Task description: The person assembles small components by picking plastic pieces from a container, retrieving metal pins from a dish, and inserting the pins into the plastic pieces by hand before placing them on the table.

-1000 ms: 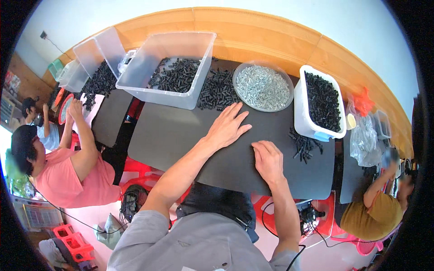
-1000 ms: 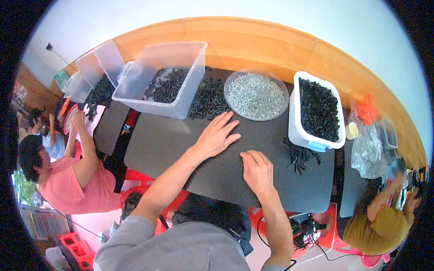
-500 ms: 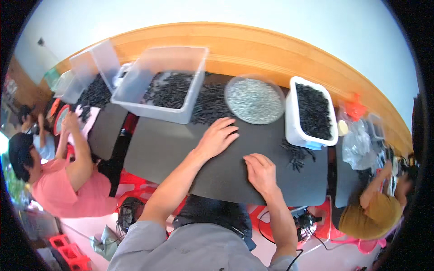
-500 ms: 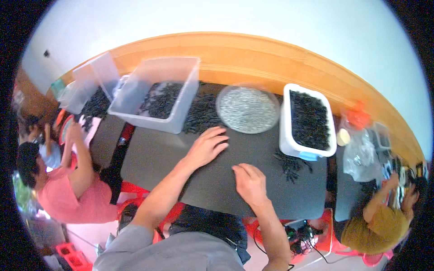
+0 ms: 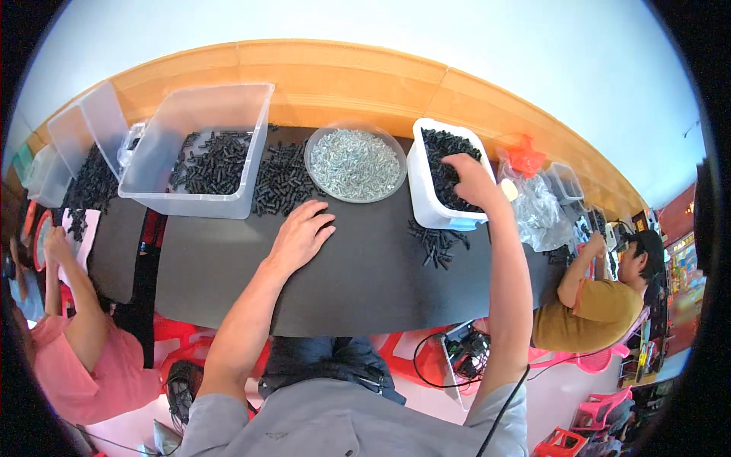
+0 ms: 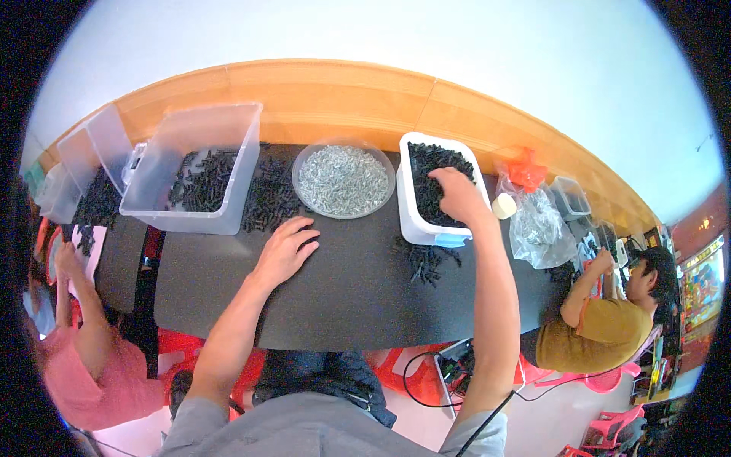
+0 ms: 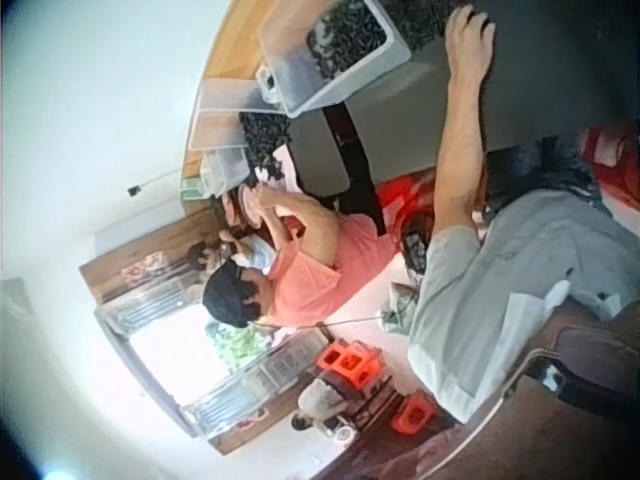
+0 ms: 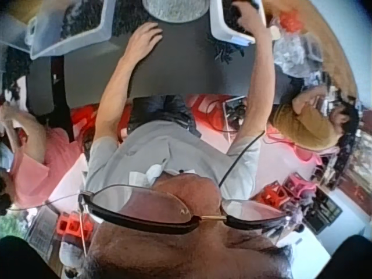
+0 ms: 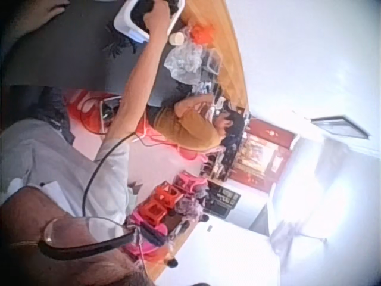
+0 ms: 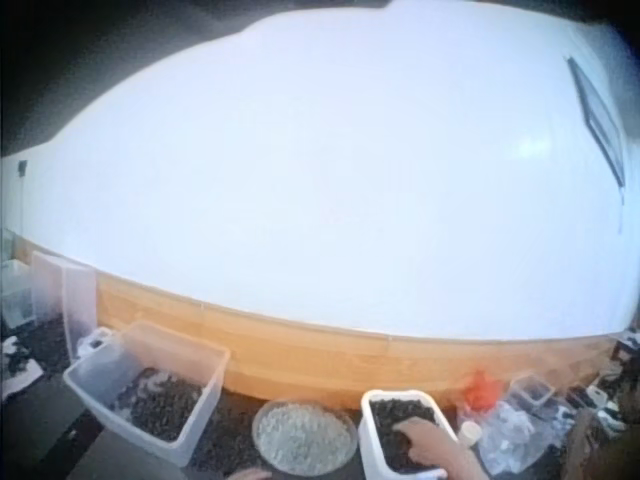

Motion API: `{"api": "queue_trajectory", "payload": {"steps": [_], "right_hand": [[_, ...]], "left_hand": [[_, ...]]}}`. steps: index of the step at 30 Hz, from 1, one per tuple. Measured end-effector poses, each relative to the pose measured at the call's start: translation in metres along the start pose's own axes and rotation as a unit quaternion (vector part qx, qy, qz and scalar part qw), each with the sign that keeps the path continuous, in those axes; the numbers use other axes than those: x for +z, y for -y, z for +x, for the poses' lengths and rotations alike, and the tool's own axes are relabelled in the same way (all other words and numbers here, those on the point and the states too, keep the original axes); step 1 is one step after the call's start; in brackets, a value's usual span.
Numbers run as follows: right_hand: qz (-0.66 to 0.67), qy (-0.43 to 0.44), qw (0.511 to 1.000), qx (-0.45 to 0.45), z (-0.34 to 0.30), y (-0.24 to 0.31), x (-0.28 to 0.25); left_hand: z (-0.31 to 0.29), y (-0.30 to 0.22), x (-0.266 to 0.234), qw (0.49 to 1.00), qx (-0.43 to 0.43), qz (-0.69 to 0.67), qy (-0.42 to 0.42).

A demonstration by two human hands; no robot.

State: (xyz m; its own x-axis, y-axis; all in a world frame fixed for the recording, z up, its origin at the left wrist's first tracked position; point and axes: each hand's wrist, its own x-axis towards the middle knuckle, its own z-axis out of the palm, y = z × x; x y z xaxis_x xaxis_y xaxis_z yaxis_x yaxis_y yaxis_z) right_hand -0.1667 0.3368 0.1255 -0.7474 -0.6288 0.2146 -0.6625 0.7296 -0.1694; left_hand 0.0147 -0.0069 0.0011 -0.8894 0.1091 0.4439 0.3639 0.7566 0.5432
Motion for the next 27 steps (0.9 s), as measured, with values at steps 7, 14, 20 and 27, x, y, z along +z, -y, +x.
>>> {"api": "queue_trajectory", "payload": {"steps": [7,14,20,27], "right_hand": [[0.009,0.065,0.997,0.042,0.037,-0.018,0.058],[-0.047,0.099,0.988,0.112,0.037,-0.002,0.055],[0.0,0.083,0.987,0.138,0.038,-0.005,0.062],[0.042,-0.008,0.972,0.232,0.04,-0.004,0.054]], "left_hand": [[-0.008,0.001,-0.004,1.0,-0.024,0.009,-0.005],[-0.005,-0.001,-0.005,0.999,-0.034,-0.001,0.005],[-0.003,-0.001,-0.003,0.999,-0.032,0.0,0.012],[-0.007,-0.001,-0.004,0.999,-0.032,0.002,0.023]]}}
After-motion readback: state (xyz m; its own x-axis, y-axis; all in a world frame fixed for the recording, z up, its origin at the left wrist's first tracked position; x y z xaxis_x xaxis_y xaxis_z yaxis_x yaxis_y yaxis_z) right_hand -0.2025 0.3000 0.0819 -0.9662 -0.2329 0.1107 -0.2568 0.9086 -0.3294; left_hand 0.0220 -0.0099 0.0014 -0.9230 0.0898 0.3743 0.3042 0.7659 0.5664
